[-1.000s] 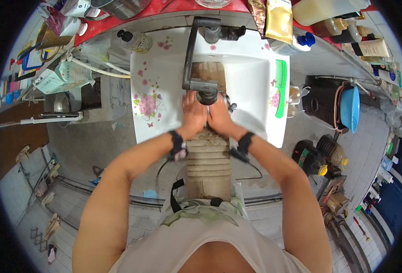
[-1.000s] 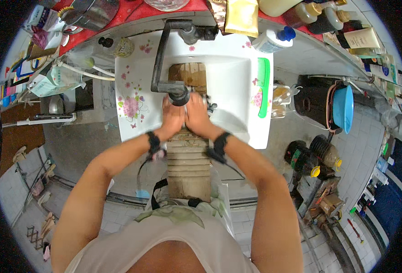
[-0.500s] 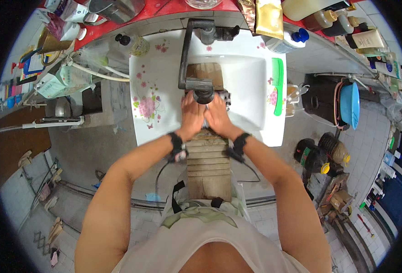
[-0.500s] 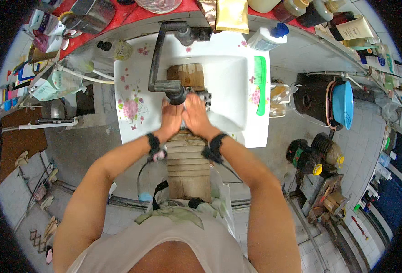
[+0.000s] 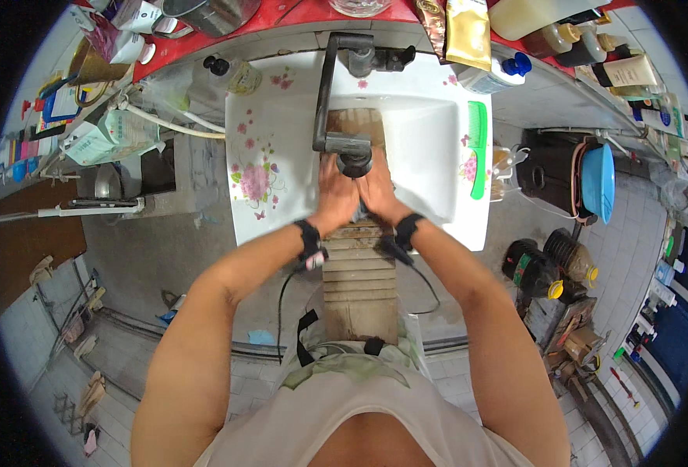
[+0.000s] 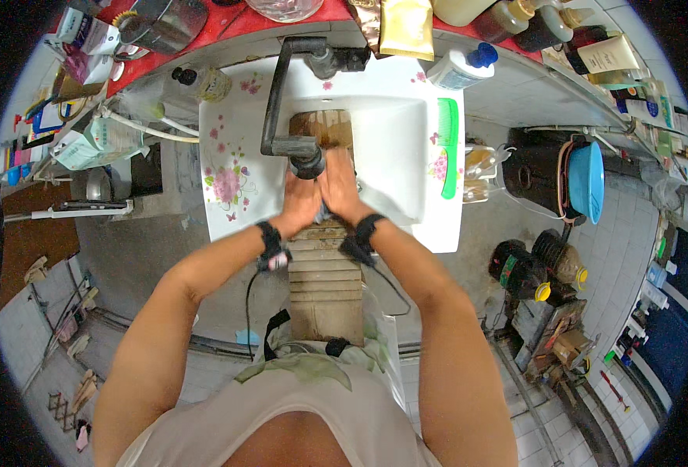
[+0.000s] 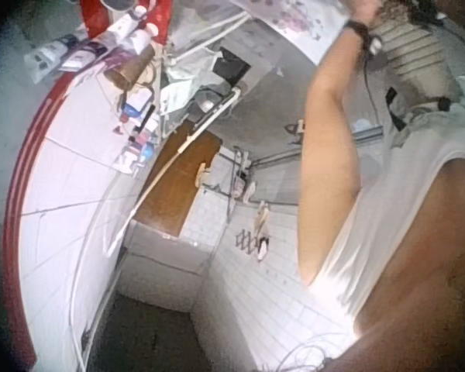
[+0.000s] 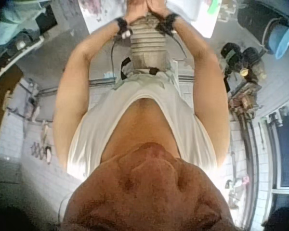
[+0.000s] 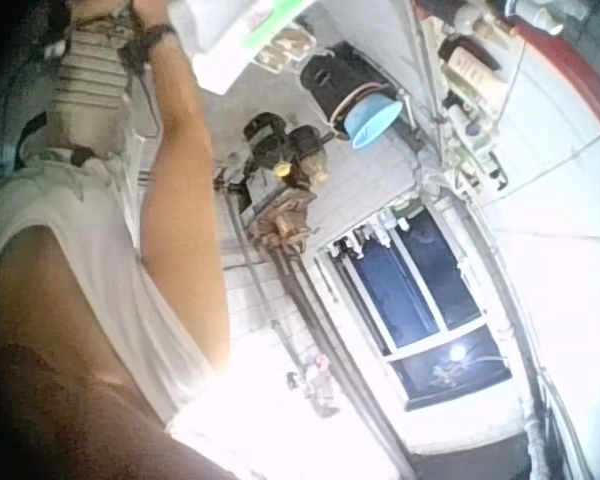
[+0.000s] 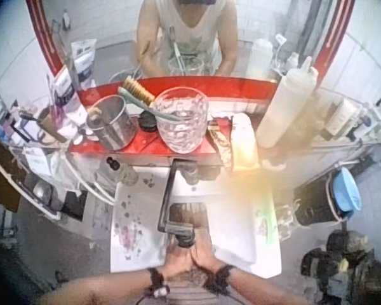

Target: The person washes a cloth by hand using a washboard in a sink, applying water and rubbing the fabric against the board.

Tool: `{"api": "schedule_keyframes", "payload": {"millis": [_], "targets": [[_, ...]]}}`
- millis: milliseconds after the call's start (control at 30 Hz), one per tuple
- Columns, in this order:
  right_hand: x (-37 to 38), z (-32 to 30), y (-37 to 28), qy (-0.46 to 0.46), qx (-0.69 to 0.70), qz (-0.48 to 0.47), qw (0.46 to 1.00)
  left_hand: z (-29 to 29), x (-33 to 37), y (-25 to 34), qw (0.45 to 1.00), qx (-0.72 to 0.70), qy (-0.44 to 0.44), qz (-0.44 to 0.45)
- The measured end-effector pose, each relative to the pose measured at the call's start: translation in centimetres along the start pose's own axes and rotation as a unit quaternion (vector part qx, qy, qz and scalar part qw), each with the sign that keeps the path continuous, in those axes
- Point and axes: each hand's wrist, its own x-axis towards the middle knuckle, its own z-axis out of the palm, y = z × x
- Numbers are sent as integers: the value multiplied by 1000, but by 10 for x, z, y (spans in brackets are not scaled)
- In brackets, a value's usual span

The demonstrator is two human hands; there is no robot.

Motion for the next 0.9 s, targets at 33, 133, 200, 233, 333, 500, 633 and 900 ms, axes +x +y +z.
{"api": "schedule_keyframes", "payload": {"millis": [33, 133, 200, 233, 333, 500, 633, 900], "targets": [[21, 12, -9, 0, 15, -11, 1000, -7, 17, -27, 999, 44, 14, 2], [14, 10, -9, 27, -174, -15, 984, -7, 16, -30, 999, 35, 8, 19], [-32, 2, -10, -82, -58, 84, 991, 4, -18, -15, 995, -20, 6, -94], [-53, 5, -39, -62, -22, 94, 993, 0, -50, -14, 998, -35, 23, -46], [-63, -6, -63, -30, -31, 101, 994, -13, -75, 22, 998, -49, 28, -5], [18, 6, -16, -35, -99, 76, 992, -21, 30, -21, 999, 32, -18, 35], [-20, -5, -33, -86, -38, 111, 989, 0, -19, -18, 999, 6, 30, -36], [2, 10, -25, 11, -103, 36, 994, -5, 20, -19, 997, -67, -5, -27]]}}
